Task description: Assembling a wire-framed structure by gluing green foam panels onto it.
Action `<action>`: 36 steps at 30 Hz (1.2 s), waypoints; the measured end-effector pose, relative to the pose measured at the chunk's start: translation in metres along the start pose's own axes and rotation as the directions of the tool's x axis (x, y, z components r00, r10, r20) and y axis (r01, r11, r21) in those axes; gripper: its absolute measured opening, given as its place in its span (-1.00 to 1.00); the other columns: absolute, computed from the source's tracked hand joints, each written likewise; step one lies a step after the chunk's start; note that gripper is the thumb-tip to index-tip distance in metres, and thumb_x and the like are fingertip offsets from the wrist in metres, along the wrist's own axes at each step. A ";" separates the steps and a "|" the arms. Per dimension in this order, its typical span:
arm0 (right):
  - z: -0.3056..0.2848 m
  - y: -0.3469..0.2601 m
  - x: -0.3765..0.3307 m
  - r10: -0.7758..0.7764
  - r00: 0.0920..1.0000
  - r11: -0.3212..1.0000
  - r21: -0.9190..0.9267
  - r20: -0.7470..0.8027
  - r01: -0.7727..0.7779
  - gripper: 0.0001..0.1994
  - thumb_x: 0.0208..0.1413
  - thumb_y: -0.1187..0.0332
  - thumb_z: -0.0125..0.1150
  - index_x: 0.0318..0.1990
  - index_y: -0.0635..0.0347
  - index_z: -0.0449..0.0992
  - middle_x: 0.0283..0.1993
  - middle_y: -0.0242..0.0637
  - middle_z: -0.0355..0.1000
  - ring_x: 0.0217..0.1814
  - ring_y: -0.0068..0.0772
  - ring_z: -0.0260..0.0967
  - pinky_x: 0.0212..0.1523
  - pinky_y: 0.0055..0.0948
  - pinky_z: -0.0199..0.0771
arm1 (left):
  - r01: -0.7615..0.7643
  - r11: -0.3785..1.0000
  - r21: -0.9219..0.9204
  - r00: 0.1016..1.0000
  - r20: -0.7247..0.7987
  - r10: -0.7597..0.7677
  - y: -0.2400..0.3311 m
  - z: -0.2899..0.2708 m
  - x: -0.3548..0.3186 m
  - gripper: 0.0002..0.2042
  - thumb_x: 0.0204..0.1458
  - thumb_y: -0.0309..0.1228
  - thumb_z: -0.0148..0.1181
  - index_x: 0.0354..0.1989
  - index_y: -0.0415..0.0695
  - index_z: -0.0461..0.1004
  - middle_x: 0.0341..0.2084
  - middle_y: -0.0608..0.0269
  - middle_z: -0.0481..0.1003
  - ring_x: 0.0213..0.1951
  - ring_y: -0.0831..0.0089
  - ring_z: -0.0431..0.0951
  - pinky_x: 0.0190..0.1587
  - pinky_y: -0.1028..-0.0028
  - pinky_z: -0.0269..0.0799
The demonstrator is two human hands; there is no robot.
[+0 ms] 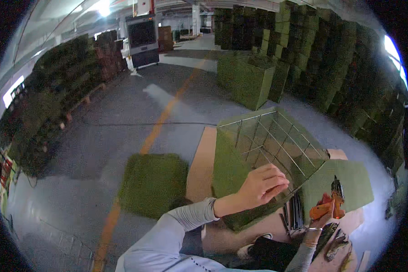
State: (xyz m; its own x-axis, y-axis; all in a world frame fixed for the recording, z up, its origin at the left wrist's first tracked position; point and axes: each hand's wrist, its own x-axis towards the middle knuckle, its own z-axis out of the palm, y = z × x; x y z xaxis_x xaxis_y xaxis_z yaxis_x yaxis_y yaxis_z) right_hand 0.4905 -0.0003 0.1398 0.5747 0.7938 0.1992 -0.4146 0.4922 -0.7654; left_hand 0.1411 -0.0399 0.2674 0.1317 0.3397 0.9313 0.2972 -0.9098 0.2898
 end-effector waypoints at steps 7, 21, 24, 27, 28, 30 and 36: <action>-0.020 0.010 0.016 0.020 0.998 0.999 0.028 -0.067 -0.018 -0.65 0.14 0.15 0.12 -0.03 0.18 0.47 -0.14 -0.33 0.46 -0.28 -0.47 0.42 -0.36 -0.46 0.48 | -0.066 0.985 0.160 0.996 0.066 0.056 -0.006 0.009 -0.024 -0.88 -0.10 -0.43 0.28 -0.39 -0.10 0.49 -0.41 0.30 0.49 -0.32 0.28 0.49 -0.31 0.36 0.46; -0.006 -0.001 -0.001 0.272 0.960 0.961 -0.072 0.070 -0.267 -0.66 0.22 0.11 -0.09 -0.07 0.17 0.41 -0.65 -0.45 0.20 -0.80 -0.56 0.07 -0.78 -0.46 0.15 | -0.320 0.777 0.543 0.710 0.680 -0.183 -0.036 0.027 0.036 -0.90 -0.12 -0.34 0.13 -0.56 -0.06 0.50 -0.56 0.28 0.49 -0.34 0.30 0.51 -0.37 0.33 0.44; -0.026 0.007 0.013 0.189 0.980 0.978 -0.102 0.057 -0.183 -0.69 0.22 0.19 -0.06 -0.04 0.18 0.45 -0.11 -0.38 0.44 -0.34 -0.44 0.40 -0.42 -0.45 0.45 | -0.310 0.763 0.567 0.717 0.667 -0.204 -0.032 0.032 0.055 -0.93 -0.15 -0.40 0.11 -0.58 -0.06 0.49 -0.57 0.24 0.50 -0.35 0.29 0.53 -0.38 0.31 0.45; 0.006 0.000 0.000 0.074 0.984 0.996 -0.039 -0.164 -0.082 -0.75 0.17 0.40 0.04 -0.13 0.44 0.47 -0.07 -0.17 0.46 0.05 -0.34 0.37 0.19 -0.42 0.24 | -0.336 0.757 0.561 0.683 0.698 -0.214 -0.028 0.047 0.055 -0.90 -0.14 -0.38 0.10 -0.58 -0.08 0.51 -0.57 0.18 0.51 -0.36 0.26 0.55 -0.36 0.25 0.48; 0.000 0.000 0.003 0.058 0.980 0.996 -0.054 -0.189 -0.069 -0.75 0.17 0.40 0.04 -0.13 0.44 0.47 -0.07 -0.17 0.46 0.05 -0.34 0.37 0.19 -0.42 0.24 | -0.365 0.759 0.538 0.669 0.719 -0.188 -0.023 0.053 0.059 -0.87 -0.11 -0.35 0.11 -0.58 -0.09 0.52 -0.56 0.15 0.52 -0.36 0.24 0.57 -0.35 0.21 0.50; -0.012 0.001 0.006 -0.084 0.993 0.978 -0.197 -0.084 0.066 -0.77 0.10 0.44 0.15 -0.17 0.46 0.48 -0.12 -0.17 0.47 -0.01 -0.37 0.40 0.11 -0.42 0.33 | -0.299 0.809 0.506 0.628 0.743 -0.233 -0.017 0.059 0.070 -0.84 -0.08 -0.31 0.12 -0.54 -0.11 0.54 -0.54 0.11 0.54 -0.35 0.20 0.58 -0.32 0.18 0.50; -0.005 0.013 0.005 -0.276 0.960 0.945 -0.191 -0.041 0.264 -0.82 0.02 0.49 0.24 -0.19 0.31 0.49 -0.22 -0.22 0.49 -0.10 -0.45 0.42 -0.07 -0.50 0.42 | -0.163 0.738 0.655 0.730 0.584 -0.357 -0.116 0.044 0.071 -0.89 -0.14 -0.37 0.16 -0.53 -0.11 0.56 -0.50 0.07 0.56 -0.35 0.25 0.61 -0.35 0.28 0.50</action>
State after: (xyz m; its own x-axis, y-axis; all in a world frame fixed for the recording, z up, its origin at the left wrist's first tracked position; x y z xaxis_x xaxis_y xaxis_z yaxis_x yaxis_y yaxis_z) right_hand 0.4914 0.0083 0.1276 0.6953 0.6116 0.3776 -0.1055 0.6065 -0.7880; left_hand 0.1580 0.1003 0.2906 0.5421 0.7114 0.4473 0.8171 -0.5706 -0.0827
